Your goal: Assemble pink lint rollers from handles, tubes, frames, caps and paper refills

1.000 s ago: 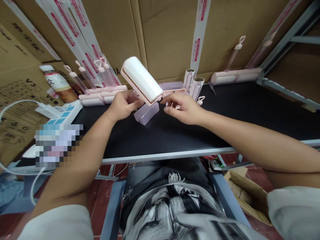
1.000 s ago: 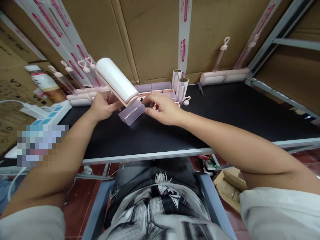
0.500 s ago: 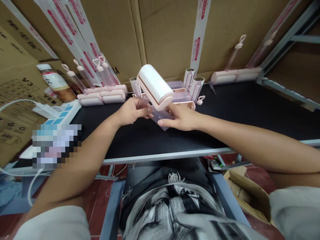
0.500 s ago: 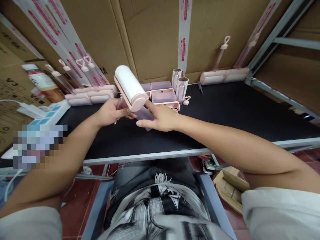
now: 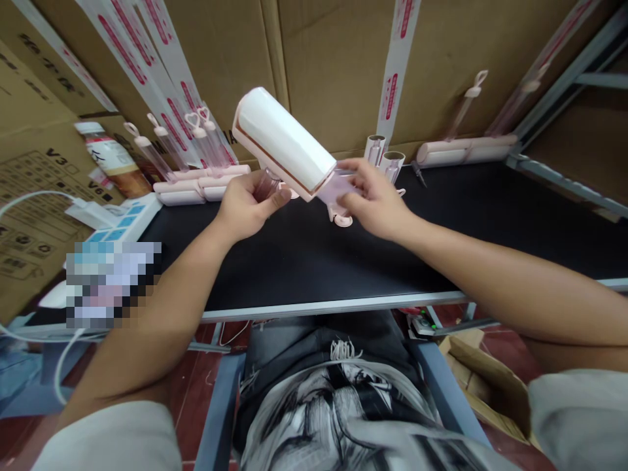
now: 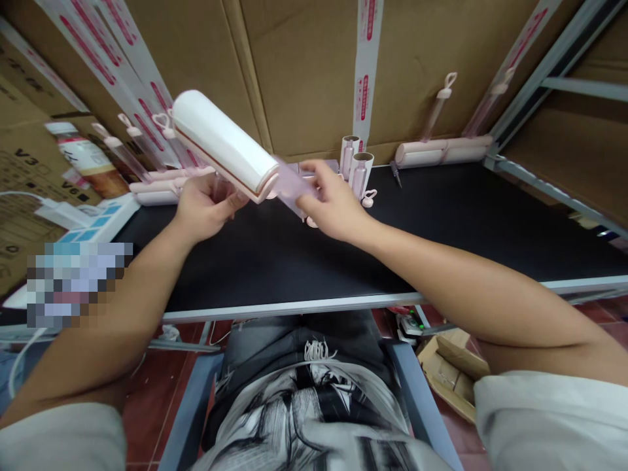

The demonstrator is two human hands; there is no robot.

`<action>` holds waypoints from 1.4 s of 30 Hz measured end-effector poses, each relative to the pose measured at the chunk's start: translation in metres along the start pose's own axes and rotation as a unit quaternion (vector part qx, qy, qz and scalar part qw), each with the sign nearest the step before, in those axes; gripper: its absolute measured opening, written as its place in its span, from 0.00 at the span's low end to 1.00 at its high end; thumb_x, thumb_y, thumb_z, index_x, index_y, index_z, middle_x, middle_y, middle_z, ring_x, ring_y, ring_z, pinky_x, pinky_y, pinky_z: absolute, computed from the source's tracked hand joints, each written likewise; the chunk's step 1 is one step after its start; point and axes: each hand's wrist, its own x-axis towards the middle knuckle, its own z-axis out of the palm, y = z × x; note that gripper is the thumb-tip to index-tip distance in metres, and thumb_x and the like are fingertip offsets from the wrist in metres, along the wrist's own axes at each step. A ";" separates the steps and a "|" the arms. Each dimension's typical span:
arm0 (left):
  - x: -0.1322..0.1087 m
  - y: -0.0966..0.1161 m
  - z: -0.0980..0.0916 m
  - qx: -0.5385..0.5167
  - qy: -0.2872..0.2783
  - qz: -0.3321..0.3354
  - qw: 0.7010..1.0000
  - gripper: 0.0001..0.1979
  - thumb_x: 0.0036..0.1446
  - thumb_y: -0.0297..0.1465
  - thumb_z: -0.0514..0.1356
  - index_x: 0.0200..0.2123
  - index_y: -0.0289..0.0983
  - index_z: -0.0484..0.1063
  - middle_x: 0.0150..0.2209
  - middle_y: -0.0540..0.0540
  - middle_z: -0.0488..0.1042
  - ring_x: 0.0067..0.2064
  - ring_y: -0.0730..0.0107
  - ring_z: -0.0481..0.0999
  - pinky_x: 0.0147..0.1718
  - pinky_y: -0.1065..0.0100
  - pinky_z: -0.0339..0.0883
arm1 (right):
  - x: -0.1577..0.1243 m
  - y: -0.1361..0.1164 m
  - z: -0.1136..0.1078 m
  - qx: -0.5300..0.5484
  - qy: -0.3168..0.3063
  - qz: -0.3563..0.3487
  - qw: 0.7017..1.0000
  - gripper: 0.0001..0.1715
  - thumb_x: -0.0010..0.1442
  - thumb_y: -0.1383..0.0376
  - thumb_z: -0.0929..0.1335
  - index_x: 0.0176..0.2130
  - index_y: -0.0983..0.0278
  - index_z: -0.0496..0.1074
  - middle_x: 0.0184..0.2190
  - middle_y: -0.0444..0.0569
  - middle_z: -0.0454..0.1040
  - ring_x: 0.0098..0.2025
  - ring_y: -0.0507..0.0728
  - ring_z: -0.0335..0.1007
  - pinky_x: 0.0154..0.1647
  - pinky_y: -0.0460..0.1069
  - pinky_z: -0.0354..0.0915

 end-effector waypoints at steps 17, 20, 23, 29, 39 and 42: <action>0.003 -0.001 0.012 0.081 -0.098 -0.099 0.987 0.23 0.51 0.44 0.71 0.22 0.41 0.61 0.22 0.56 0.58 0.27 0.73 0.58 0.31 0.63 0.51 | 0.002 0.008 0.000 0.114 0.032 -0.041 0.992 0.42 0.68 0.35 0.76 0.67 0.50 0.63 0.57 0.51 0.80 0.54 0.66 0.83 0.50 0.61 0.85; 0.003 -0.001 0.012 0.085 -0.103 -0.109 0.985 0.22 0.51 0.43 0.72 0.22 0.40 0.63 0.22 0.56 0.61 0.27 0.72 0.60 0.31 0.63 0.52 | 0.002 0.005 -0.003 0.104 0.042 -0.040 0.993 0.45 0.66 0.32 0.76 0.67 0.51 0.63 0.57 0.52 0.79 0.56 0.68 0.82 0.51 0.63 0.84; 0.004 -0.002 0.012 0.082 -0.111 -0.110 0.984 0.21 0.52 0.42 0.72 0.22 0.40 0.65 0.22 0.55 0.64 0.27 0.71 0.61 0.31 0.63 0.53 | 0.003 0.004 -0.005 0.099 0.056 -0.042 0.993 0.45 0.67 0.32 0.75 0.69 0.50 0.63 0.58 0.53 0.78 0.58 0.69 0.82 0.52 0.64 0.84; 0.003 -0.006 0.013 0.054 -0.124 -0.093 0.986 0.21 0.52 0.44 0.71 0.22 0.40 0.65 0.22 0.54 0.64 0.27 0.71 0.62 0.31 0.63 0.54 | 0.002 0.004 -0.003 0.092 0.038 -0.033 0.994 0.47 0.67 0.32 0.74 0.71 0.50 0.62 0.60 0.54 0.78 0.56 0.69 0.82 0.53 0.65 0.83; 0.002 -0.010 0.014 0.059 -0.146 -0.088 0.984 0.21 0.51 0.48 0.70 0.22 0.40 0.67 0.21 0.53 0.68 0.27 0.69 0.65 0.31 0.63 0.56 | 0.002 0.011 0.001 0.092 0.018 -0.012 0.996 0.44 0.68 0.38 0.76 0.70 0.51 0.62 0.57 0.53 0.78 0.50 0.65 0.82 0.46 0.61 0.84; 0.002 -0.011 0.016 0.068 -0.154 -0.089 0.982 0.21 0.51 0.48 0.70 0.23 0.40 0.67 0.22 0.53 0.67 0.28 0.69 0.65 0.32 0.63 0.56 | 0.001 0.011 0.002 0.094 0.009 -0.002 0.996 0.44 0.67 0.40 0.77 0.70 0.52 0.62 0.58 0.54 0.78 0.53 0.67 0.82 0.49 0.63 0.84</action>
